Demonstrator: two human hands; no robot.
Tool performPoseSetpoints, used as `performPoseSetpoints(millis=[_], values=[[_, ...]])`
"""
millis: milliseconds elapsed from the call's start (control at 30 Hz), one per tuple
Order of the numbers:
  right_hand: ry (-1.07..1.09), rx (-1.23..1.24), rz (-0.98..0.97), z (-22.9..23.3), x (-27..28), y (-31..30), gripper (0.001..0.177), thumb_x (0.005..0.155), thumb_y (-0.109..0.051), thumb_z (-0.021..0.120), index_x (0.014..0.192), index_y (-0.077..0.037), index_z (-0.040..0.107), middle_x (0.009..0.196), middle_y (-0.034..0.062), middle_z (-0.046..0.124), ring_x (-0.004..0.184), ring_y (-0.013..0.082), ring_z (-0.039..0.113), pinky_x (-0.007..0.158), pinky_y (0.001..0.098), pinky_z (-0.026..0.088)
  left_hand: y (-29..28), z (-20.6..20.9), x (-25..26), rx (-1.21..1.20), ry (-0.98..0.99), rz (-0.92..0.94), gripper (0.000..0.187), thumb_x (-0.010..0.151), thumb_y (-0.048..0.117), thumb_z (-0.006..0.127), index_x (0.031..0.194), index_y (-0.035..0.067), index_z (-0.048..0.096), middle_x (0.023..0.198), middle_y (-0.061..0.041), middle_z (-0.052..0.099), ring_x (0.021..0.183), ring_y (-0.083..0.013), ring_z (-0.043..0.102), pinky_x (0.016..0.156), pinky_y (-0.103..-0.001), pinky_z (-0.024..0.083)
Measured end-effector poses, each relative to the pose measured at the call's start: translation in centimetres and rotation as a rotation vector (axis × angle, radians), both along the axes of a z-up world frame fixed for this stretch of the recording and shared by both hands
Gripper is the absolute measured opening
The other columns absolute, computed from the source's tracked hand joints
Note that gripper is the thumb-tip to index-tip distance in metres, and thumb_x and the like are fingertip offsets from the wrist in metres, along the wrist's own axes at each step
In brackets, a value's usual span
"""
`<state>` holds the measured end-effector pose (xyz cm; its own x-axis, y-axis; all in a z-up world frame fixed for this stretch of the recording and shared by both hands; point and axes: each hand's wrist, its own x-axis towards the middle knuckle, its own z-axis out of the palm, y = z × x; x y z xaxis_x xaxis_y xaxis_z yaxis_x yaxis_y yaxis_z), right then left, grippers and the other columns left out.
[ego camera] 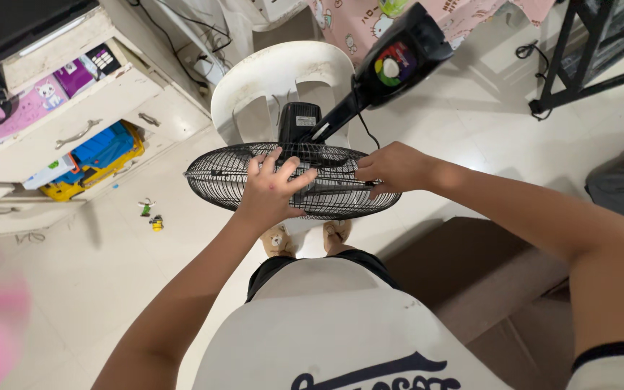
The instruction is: The person disassembles a standing electric fan by removing the front grille, fan blades, and rear grille. They then wipe the motor housing with a tissue. The video ends before reassembly is shown.
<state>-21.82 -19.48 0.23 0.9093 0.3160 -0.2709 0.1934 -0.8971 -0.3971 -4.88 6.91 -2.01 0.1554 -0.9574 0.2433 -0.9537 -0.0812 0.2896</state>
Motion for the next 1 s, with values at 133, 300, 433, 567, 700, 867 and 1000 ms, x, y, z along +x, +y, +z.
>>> performPoseSetpoints(millis=[133, 300, 433, 567, 700, 867, 1000], values=[[-0.011, 0.108, 0.072, -1.2, 0.2, -0.7, 0.036, 0.072, -0.033, 0.083, 0.089, -0.011, 0.062, 0.084, -0.0007, 0.061, 0.084, 0.0239, 0.066, 0.064, 0.0429, 0.052, 0.0, 0.4, 0.1, 0.042, 0.005, -0.013, 0.089, 0.043, 0.044, 0.098, 0.126, 0.031, 0.067, 0.12, -0.005, 0.063, 0.127, -0.0396, 0.054, 0.097, -0.058, 0.039], [-0.098, 0.166, 0.194, -2.1, 1.1, -1.7, 0.029, 0.073, -0.029, 0.082, 0.084, -0.012, 0.062, 0.081, 0.0012, 0.059, 0.08, 0.0247, 0.065, 0.061, 0.0428, 0.051, -0.5, 0.5, 0.8, 0.088, 0.009, -0.002, 0.09, 0.039, 0.047, 0.097, 0.123, 0.033, 0.067, 0.121, -0.004, 0.06, 0.128, -0.0371, 0.051, 0.1, -0.059, 0.037], [-0.167, 0.175, 0.285, -2.4, 0.9, -2.2, 0.021, 0.08, -0.027, 0.079, 0.081, -0.014, 0.063, 0.077, -0.0012, 0.058, 0.077, 0.0222, 0.065, 0.059, 0.0404, 0.052, -0.2, 0.4, 0.7, 0.099, 0.024, 0.014, 0.087, 0.043, 0.048, 0.096, 0.124, 0.031, 0.067, 0.123, -0.004, 0.058, 0.129, -0.037, 0.049, 0.099, -0.058, 0.037], [-0.339, 0.095, 0.313, -2.7, 0.0, -2.8, 0.021, 0.083, -0.028, 0.075, 0.077, -0.014, 0.061, 0.078, -0.0005, 0.056, 0.076, 0.0199, 0.064, 0.059, 0.0374, 0.053, -0.7, 0.2, 0.6, 0.078, 0.024, 0.018, 0.084, 0.044, 0.048, 0.096, 0.121, 0.031, 0.068, 0.123, -0.004, 0.058, 0.129, -0.0368, 0.049, 0.099, -0.059, 0.037], [-0.341, 0.062, 0.261, -3.5, -1.1, -3.3, 0.024, 0.086, -0.031, 0.076, 0.083, -0.013, 0.061, 0.08, -0.0004, 0.058, 0.077, 0.0196, 0.065, 0.063, 0.0366, 0.055, -0.6, 0.2, -0.2, 0.103, 0.026, 0.046, 0.082, 0.045, 0.045, 0.097, 0.121, 0.03, 0.07, 0.124, -0.004, 0.058, 0.131, -0.036, 0.049, 0.102, -0.06, 0.036], [-0.243, 0.34, -0.567, -5.7, -6.9, -8.8, 0.039, 0.081, -0.03, 0.084, 0.103, -0.007, 0.061, 0.11, 0.0068, 0.064, 0.086, 0.0245, 0.068, 0.072, 0.037, 0.056, -0.4, 0.9, 0.0, 0.144, 0.056, 0.083, 0.081, 0.042, 0.045, 0.097, 0.117, 0.031, 0.07, 0.122, -0.004, 0.058, 0.131, -0.0352, 0.047, 0.105, -0.06, 0.035], [-0.063, 0.167, -1.032, -10.8, -13.5, -9.5, 0.081, 0.068, -0.036, 0.091, 0.131, -0.005, 0.049, 0.129, 0.0132, 0.057, 0.103, 0.0277, 0.066, 0.087, 0.0424, 0.056, -0.8, 0.8, -0.1, 0.126, 0.019, 0.076, 0.083, 0.041, 0.044, 0.098, 0.118, 0.03, 0.069, 0.12, -0.004, 0.058, 0.131, -0.0345, 0.047, 0.104, -0.06, 0.035]])
